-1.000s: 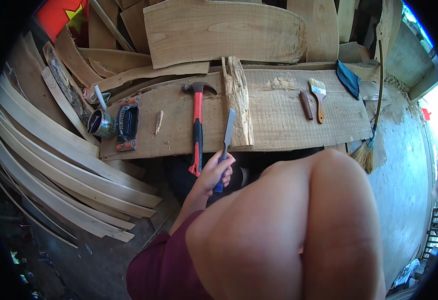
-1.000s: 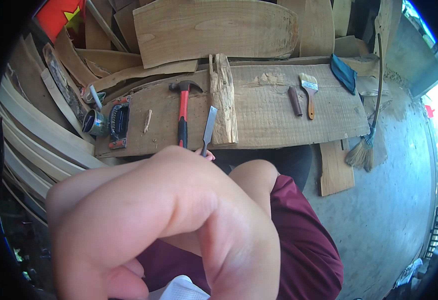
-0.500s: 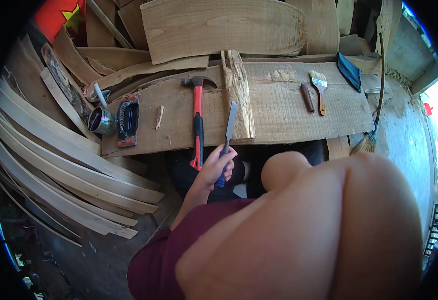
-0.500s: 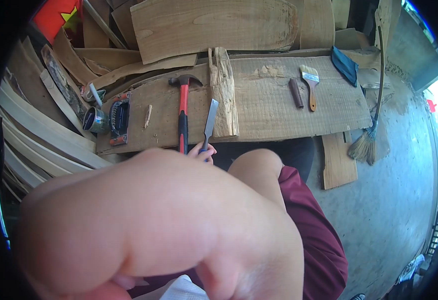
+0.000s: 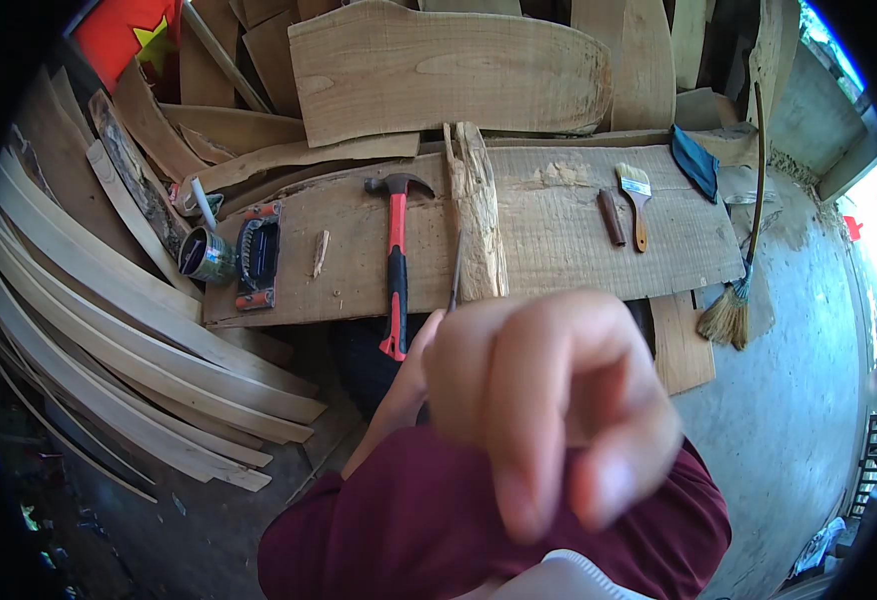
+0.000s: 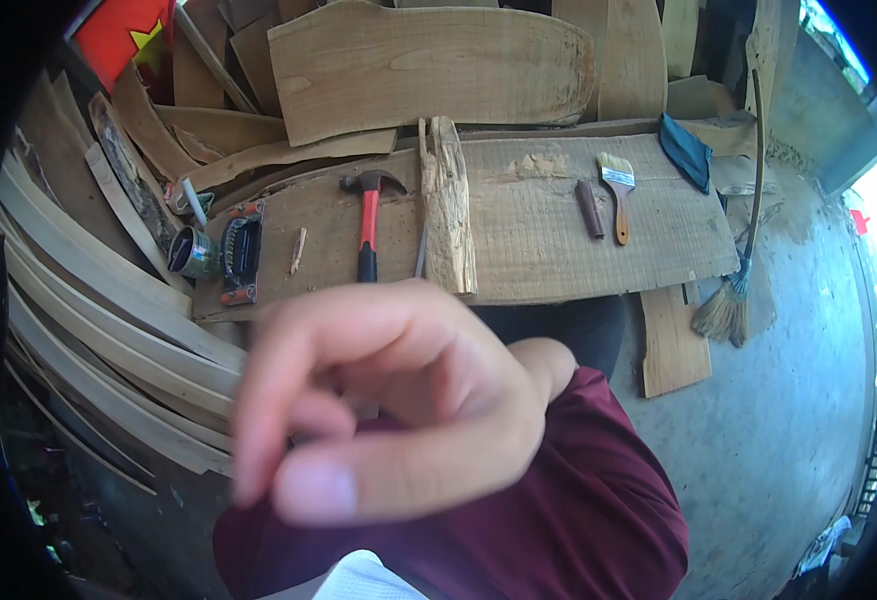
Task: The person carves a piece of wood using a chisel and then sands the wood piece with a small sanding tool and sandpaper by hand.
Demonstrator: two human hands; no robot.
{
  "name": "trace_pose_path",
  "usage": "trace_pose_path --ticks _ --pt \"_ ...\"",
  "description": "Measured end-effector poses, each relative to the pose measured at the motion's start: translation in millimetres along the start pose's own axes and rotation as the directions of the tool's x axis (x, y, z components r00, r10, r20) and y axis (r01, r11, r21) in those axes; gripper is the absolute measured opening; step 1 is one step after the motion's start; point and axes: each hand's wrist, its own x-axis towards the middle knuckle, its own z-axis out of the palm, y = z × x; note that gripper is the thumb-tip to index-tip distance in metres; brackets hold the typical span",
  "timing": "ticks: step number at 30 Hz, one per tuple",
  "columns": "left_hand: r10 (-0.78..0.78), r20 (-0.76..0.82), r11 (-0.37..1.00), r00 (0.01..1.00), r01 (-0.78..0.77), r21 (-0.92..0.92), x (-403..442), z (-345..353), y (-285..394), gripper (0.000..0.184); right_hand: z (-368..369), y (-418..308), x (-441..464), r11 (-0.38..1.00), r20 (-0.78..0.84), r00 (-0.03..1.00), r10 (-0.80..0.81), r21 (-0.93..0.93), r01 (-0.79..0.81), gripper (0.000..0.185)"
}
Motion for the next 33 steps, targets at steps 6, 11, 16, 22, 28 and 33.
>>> trace_pose_path --ticks 6,11,16,22,28,33 --pt "0.091 -0.202 0.881 0.975 0.015 0.472 -2 -7 4 0.052 -105 42 -58 0.643 -0.570 0.821 -0.038 -0.643 -0.416 0.015" --pt "0.225 -0.226 0.760 0.948 -0.025 0.649 0 -9 18 0.052 -194 94 -113 -0.273 -0.480 0.763 -0.433 -0.737 -0.618 0.039" --pt "0.218 -0.208 0.664 0.954 0.012 0.748 15 -18 25 0.045 -204 115 -130 -0.233 -0.632 0.760 -0.153 -0.724 -0.649 0.089" --pt "0.279 -0.150 0.679 0.948 -0.084 0.729 39 -36 18 0.047 -203 138 -139 -0.471 -0.518 0.825 -0.226 -0.684 -0.558 0.096" --pt "0.239 -0.143 0.806 0.960 -0.114 0.581 50 -32 32 0.057 -208 140 -142 -0.514 -0.460 0.848 -0.262 -0.677 -0.526 0.092" --pt "0.105 -0.219 0.866 0.970 0.019 0.499 49 -26 51 0.048 -209 132 -143 -0.484 -0.440 0.862 -0.252 -0.714 -0.505 0.087"
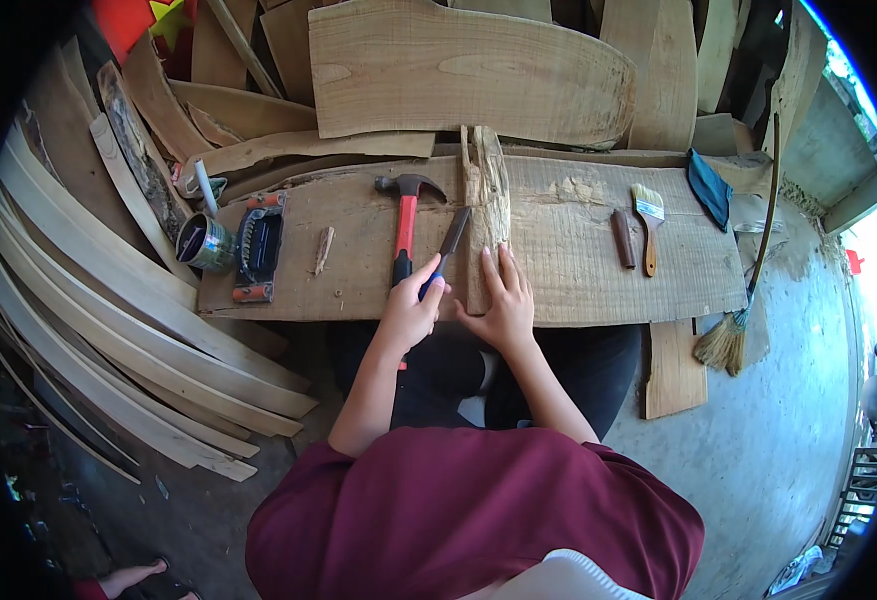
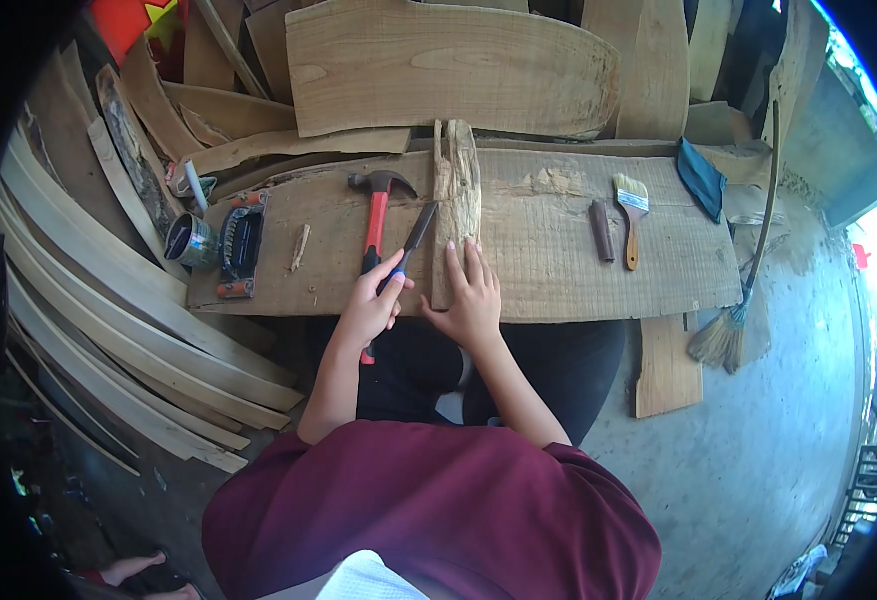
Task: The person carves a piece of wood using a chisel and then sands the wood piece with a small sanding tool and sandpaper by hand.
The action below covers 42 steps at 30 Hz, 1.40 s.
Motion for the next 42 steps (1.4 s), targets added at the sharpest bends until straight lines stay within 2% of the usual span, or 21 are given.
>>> trace_pose_path --ticks 4,8,14,20,23,25,26,28,29,31,35,38,40,42 --pt "-0.094 -0.007 0.995 0.996 0.094 0.045 5 -7 18 0.043 5 5 0 0.995 -0.069 0.997 -0.034 0.086 0.040 0.082" --pt "-0.082 0.021 0.993 0.996 0.080 0.083 24 -14 27 0.042 11 10 -3 0.986 -0.079 0.996 -0.046 0.156 0.058 0.080" --pt "-0.033 0.014 0.997 0.999 0.032 0.065 58 -12 24 0.043 11 10 -3 0.989 -0.085 0.995 -0.057 0.135 0.068 0.079" --pt "-0.048 0.013 0.978 0.999 0.045 0.203 41 -14 30 0.041 13 11 -3 0.989 -0.075 0.996 -0.056 0.134 0.066 0.079" --pt "-0.015 -0.012 0.958 1.000 0.018 0.285 46 -9 24 0.041 12 11 -3 0.989 -0.077 0.995 -0.060 0.130 0.069 0.079" --pt "0.148 -0.041 0.921 0.988 -0.122 0.370 60 -4 19 0.040 13 11 -3 0.989 -0.083 0.995 -0.063 0.128 0.074 0.079" --pt "0.146 -0.040 0.921 0.988 -0.121 0.371 64 -4 16 0.040 13 11 -3 0.989 -0.087 0.994 -0.068 0.125 0.078 0.079" --pt "0.014 -0.079 0.946 0.997 0.012 0.324 65 -2 27 0.039 13 11 -4 0.989 -0.086 0.994 -0.061 0.129 0.071 0.079" --pt "0.014 -0.078 0.946 0.997 0.012 0.325 67 -2 22 0.039 13 11 -4 0.989 -0.082 0.995 -0.056 0.134 0.066 0.080" --pt "0.201 -0.077 0.882 0.977 -0.146 0.448 68 -4 15 0.037 12 10 -4 0.989 -0.091 0.994 -0.062 0.129 0.073 0.080" --pt "0.210 -0.096 0.853 0.973 -0.134 0.505 55 1 19 0.036 11 10 -3 0.989 -0.097 0.993 -0.067 0.123 0.079 0.079" --pt "0.272 -0.099 0.817 0.957 -0.176 0.549 60 4 19 0.036 11 9 -3 0.990 -0.086 0.995 -0.058 0.121 0.068 0.079" --pt "0.356 -0.081 0.734 0.931 -0.225 0.640 63 7 23 0.036 11 10 -3 0.990 -0.089 0.994 -0.058 0.123 0.069 0.079" --pt "0.342 -0.089 0.752 0.936 -0.216 0.623 59 7 26 0.035 11 9 -3 0.989 -0.087 0.995 -0.057 0.132 0.068 0.079"
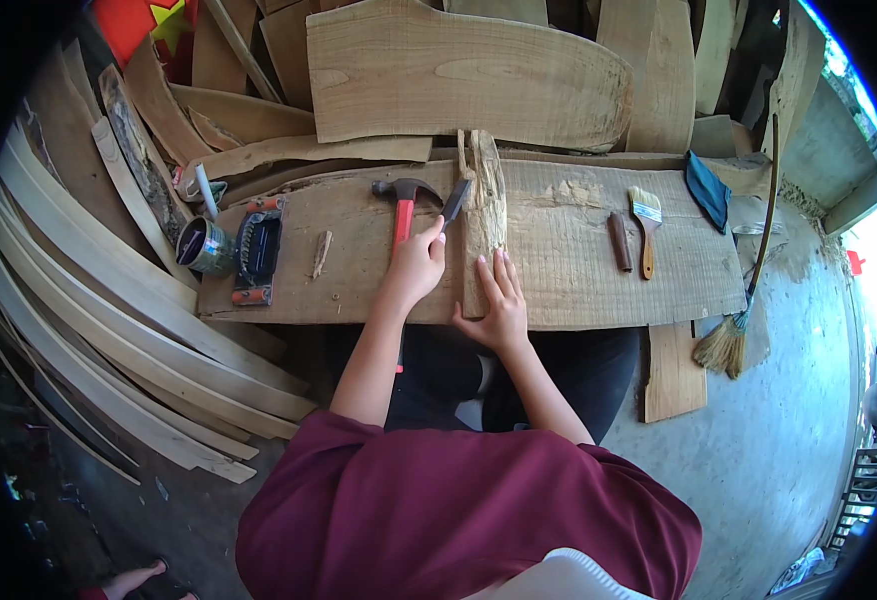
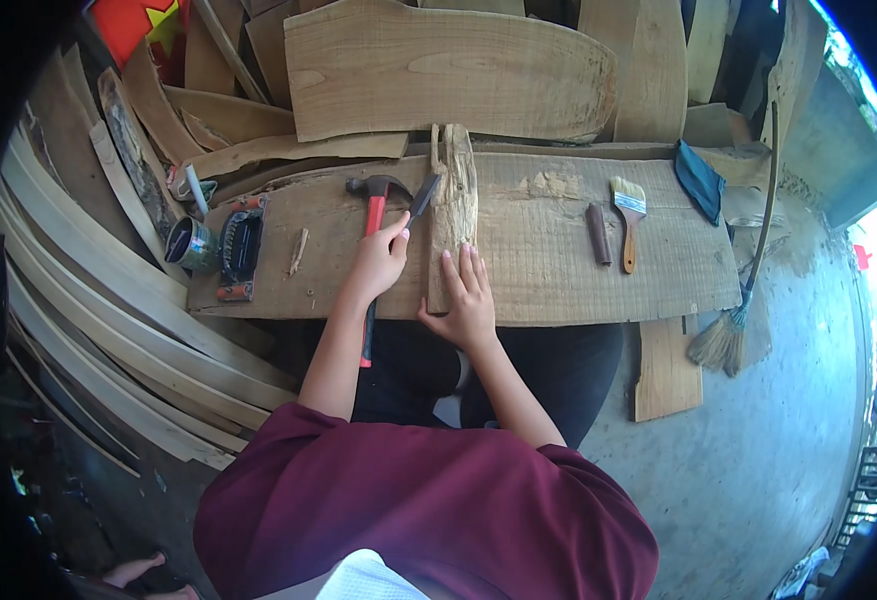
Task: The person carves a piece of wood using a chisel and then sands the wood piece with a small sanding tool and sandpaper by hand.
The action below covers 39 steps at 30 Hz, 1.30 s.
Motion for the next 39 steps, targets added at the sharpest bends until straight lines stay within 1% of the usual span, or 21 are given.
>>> trace_pose_path --ticks 2,5,7,8,10,11,13,14,16,17,18,20,24,26,27,30,32,33,35,39 --pt "-0.020 0.002 1.000 1.000 0.020 -0.020 -6 -2 1 0.035 0 0 0 1.000 0.001 1.000 -0.003 -0.012 0.003 0.079" --pt "-0.018 0.013 1.000 1.000 0.017 0.019 -11 -2 0 0.035 1 -1 0 1.000 0.002 1.000 0.002 -0.001 -0.002 0.079" --pt "0.059 -0.025 0.998 0.998 -0.058 0.014 -10 1 -7 0.034 1 1 0 1.000 0.000 1.000 0.003 -0.002 -0.003 0.079" --pt "0.060 -0.025 0.998 0.998 -0.060 0.014 -4 6 -8 0.034 1 1 1 1.000 0.003 1.000 0.006 -0.007 -0.006 0.079" --pt "0.067 -0.073 0.994 0.995 -0.060 0.096 16 19 -11 0.034 1 -1 0 1.000 0.009 1.000 0.014 -0.009 -0.014 0.079" --pt "0.066 -0.071 0.994 0.995 -0.059 0.097 24 23 -14 0.034 0 -3 1 1.000 -0.006 1.000 0.005 -0.018 -0.005 0.078" --pt "0.077 -0.076 0.997 0.994 -0.075 0.036 39 28 -13 0.034 0 -2 2 0.999 -0.028 1.000 -0.008 -0.032 0.007 0.076" --pt "0.083 -0.076 0.996 0.994 -0.081 0.033 41 29 -15 0.034 2 0 1 1.000 -0.016 1.000 -0.002 -0.023 0.001 0.078" --pt "0.080 -0.045 0.993 0.996 -0.075 0.092 39 24 -15 0.034 1 1 0 1.000 -0.005 1.000 0.005 -0.018 -0.005 0.079" --pt "0.122 -0.079 0.986 0.989 -0.112 0.120 35 24 -18 0.034 1 1 -1 1.000 -0.001 1.000 0.005 -0.018 -0.005 0.079" --pt "0.125 -0.079 0.986 0.989 -0.115 0.121 29 21 -13 0.034 1 1 -1 1.000 0.005 1.000 0.005 -0.016 -0.005 0.079" --pt "0.004 -0.019 0.997 1.000 -0.003 0.079 14 8 2 0.035 1 1 -1 1.000 0.003 1.000 0.004 -0.015 -0.004 0.079" --pt "-0.053 0.025 0.997 0.998 0.051 0.057 -5 -3 2 0.035 1 1 -1 1.000 0.005 1.000 0.004 -0.005 -0.004 0.078" --pt "-0.109 0.065 0.994 0.992 0.111 -0.022 -7 -4 -4 0.035 1 1 -1 1.000 0.006 1.000 0.004 -0.008 -0.004 0.079" --pt "-0.108 0.065 0.994 0.992 0.109 -0.023 -4 -3 -4 0.035 1 1 -2 1.000 0.008 1.000 0.007 -0.006 -0.007 0.079" --pt "-0.091 0.047 0.995 0.995 0.092 -0.027 12 3 -8 0.035 1 1 -1 1.000 0.009 1.000 0.011 -0.006 -0.011 0.079" --pt "0.114 -0.111 0.993 0.987 -0.117 -0.024 28 19 -30 0.034 1 0 -1 1.000 0.010 1.000 0.014 -0.004 -0.013 0.079" --pt "0.112 -0.111 0.993 0.988 -0.115 -0.022 29 15 -25 0.034 1 1 -1 1.000 0.011 1.000 0.009 -0.008 -0.009 0.079" --pt "-0.079 0.032 0.995 0.996 0.081 -0.061 29 7 -16 0.035 1 0 -1 1.000 0.012 1.000 0.004 -0.012 -0.004 0.079" --pt "-0.120 0.084 0.985 0.989 0.130 -0.116 11 -12 -8 0.035 1 1 -1 1.000 0.012 1.000 0.012 -0.010 -0.011 0.079"
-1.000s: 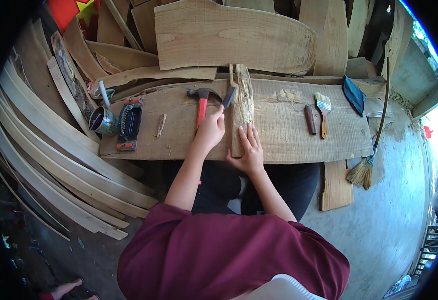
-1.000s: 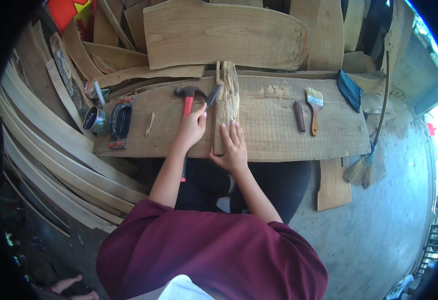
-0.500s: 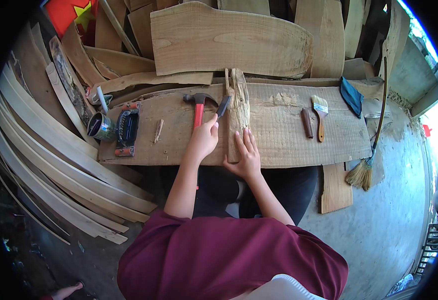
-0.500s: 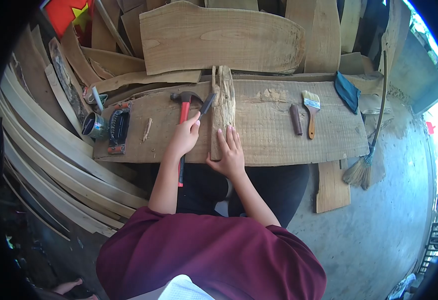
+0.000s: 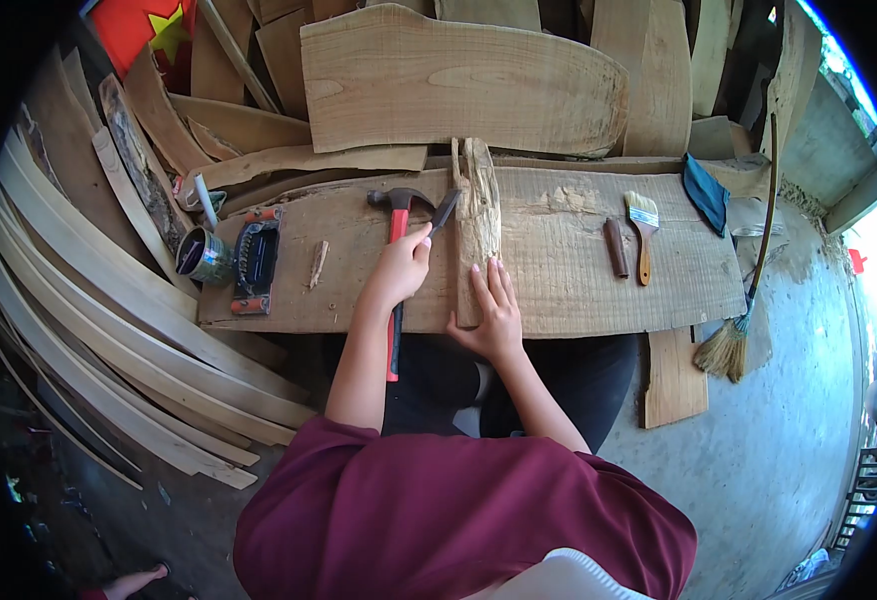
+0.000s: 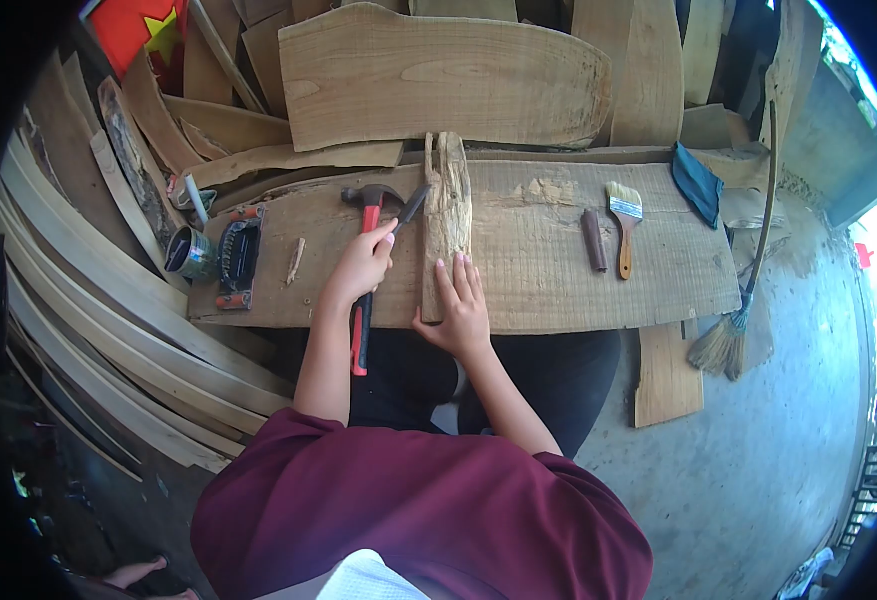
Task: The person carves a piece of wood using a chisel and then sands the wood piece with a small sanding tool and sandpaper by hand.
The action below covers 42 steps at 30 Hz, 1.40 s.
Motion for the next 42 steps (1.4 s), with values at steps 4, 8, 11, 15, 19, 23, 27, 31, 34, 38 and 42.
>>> trace_pose_path --ticks 4,8,11,15,19,23,27,31,34,38,42 --pt "-0.087 0.068 0.996 0.994 0.087 0.002 -5 -2 2 0.035 0 0 0 1.000 0.001 1.000 -0.001 0.002 0.001 0.079" --pt "-0.097 0.023 0.992 0.995 0.098 -0.075 11 11 2 0.036 1 0 -1 1.000 0.006 1.000 0.001 -0.005 -0.001 0.079" --pt "0.081 -0.052 0.997 0.995 -0.080 0.011 29 22 -21 0.037 1 1 0 1.000 -0.003 1.000 -0.011 -0.003 0.011 0.079" --pt "-0.105 0.070 0.985 0.992 0.113 -0.132 4 0 6 0.038 1 1 -1 1.000 0.000 1.000 -0.010 -0.006 0.010 0.079" --pt "-0.129 0.131 0.982 0.983 0.145 -0.122 -4 -2 -3 0.039 0 1 0 1.000 0.010 1.000 -0.012 -0.015 0.013 0.079" --pt "-0.144 0.122 0.979 0.982 0.159 -0.127 0 -1 2 0.039 0 1 0 1.000 0.010 1.000 -0.008 -0.010 0.008 0.080" --pt "-0.168 0.143 0.963 0.975 0.193 -0.187 0 -3 -4 0.039 0 1 0 1.000 0.012 1.000 -0.009 -0.005 0.009 0.081" --pt "-0.103 0.094 0.991 0.990 0.110 -0.075 -5 -1 -1 0.037 0 1 0 1.000 0.011 1.000 -0.007 0.016 0.007 0.081" --pt "-0.042 0.048 0.999 0.998 0.042 0.003 3 8 -6 0.037 0 0 0 1.000 0.014 1.000 0.003 -0.015 -0.003 0.081" --pt "0.075 -0.028 0.979 0.997 -0.068 0.194 12 22 6 0.038 2 0 -1 1.000 0.006 1.000 0.004 -0.007 -0.004 0.081" --pt "0.181 -0.028 0.961 0.983 -0.170 0.220 10 16 12 0.037 1 1 0 1.000 0.001 1.000 -0.001 0.007 0.001 0.081"
